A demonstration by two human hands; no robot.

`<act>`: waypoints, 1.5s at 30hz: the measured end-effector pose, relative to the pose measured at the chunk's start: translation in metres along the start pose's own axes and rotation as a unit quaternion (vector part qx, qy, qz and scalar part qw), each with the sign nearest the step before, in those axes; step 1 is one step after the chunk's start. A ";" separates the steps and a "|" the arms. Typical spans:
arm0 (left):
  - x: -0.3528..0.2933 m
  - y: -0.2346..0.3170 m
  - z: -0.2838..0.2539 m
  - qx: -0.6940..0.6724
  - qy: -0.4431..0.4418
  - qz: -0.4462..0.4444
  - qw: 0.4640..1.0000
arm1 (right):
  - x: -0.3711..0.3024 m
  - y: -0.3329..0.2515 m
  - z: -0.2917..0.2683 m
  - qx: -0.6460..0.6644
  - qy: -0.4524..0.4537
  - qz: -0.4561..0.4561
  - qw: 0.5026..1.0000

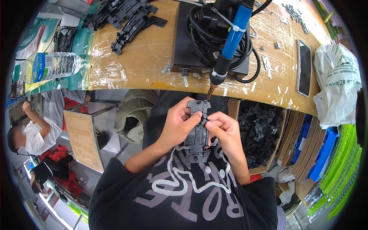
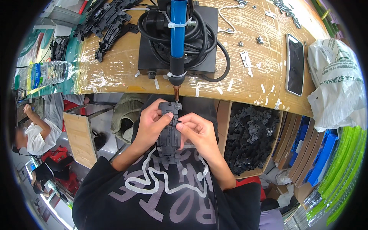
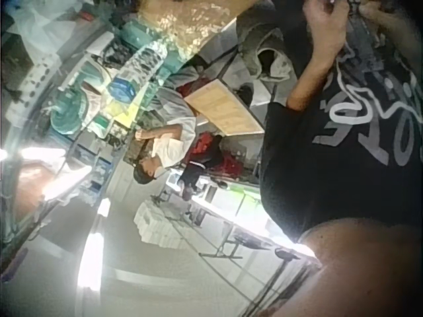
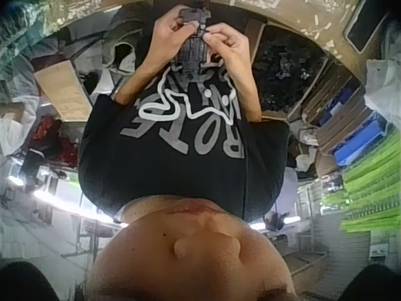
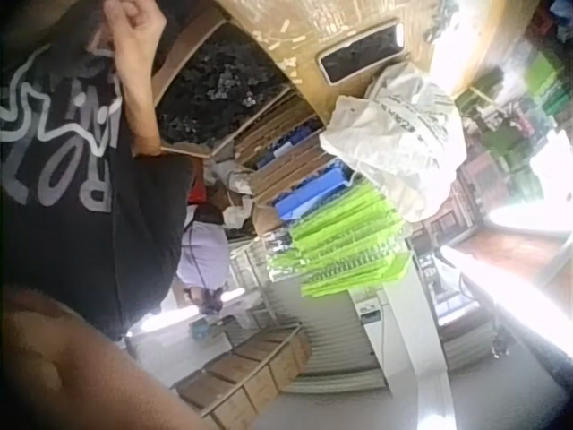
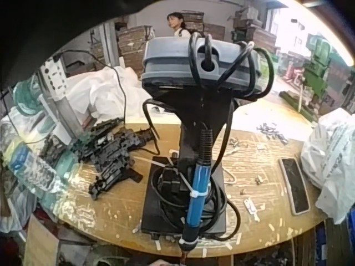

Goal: The person assembles small black plastic electronic housings by inserting tiny components into slots and pressing them into place. They repeatedly pick up housings from a pile, insert parts, and place the assembled units into a cardboard box. The work is performed at a cluttered workbench with a soldering iron visible but not used.

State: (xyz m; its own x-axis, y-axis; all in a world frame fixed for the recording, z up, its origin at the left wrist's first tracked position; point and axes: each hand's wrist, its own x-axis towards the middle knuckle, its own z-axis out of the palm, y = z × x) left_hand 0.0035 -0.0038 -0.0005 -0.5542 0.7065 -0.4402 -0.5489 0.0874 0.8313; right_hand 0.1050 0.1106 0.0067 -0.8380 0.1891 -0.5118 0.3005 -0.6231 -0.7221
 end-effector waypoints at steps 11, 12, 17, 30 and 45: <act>0.005 -0.005 -0.001 0.025 0.015 0.023 0.999 | 0.006 0.007 -0.005 0.006 0.005 -0.002 1.000; 0.007 -0.006 -0.001 0.026 0.019 0.016 0.999 | 0.007 0.007 -0.005 0.005 0.005 -0.001 1.000; 0.007 -0.001 0.001 0.021 0.025 0.017 0.999 | 0.009 0.006 -0.004 0.001 0.006 -0.010 1.000; 0.007 -0.001 0.001 0.014 0.020 0.016 1.000 | 0.007 0.004 -0.004 0.004 0.010 -0.015 1.000; 0.008 0.003 0.003 0.027 0.027 0.016 0.999 | 0.009 0.002 -0.001 0.015 0.024 -0.003 1.000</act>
State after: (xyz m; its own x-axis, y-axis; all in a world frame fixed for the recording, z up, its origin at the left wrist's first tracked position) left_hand -0.0014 0.0043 -0.0004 -0.6045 0.6708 -0.4297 -0.4968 0.1042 0.8616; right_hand 0.0988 0.1122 0.0006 -0.8171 0.2291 -0.5290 0.2807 -0.6434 -0.7122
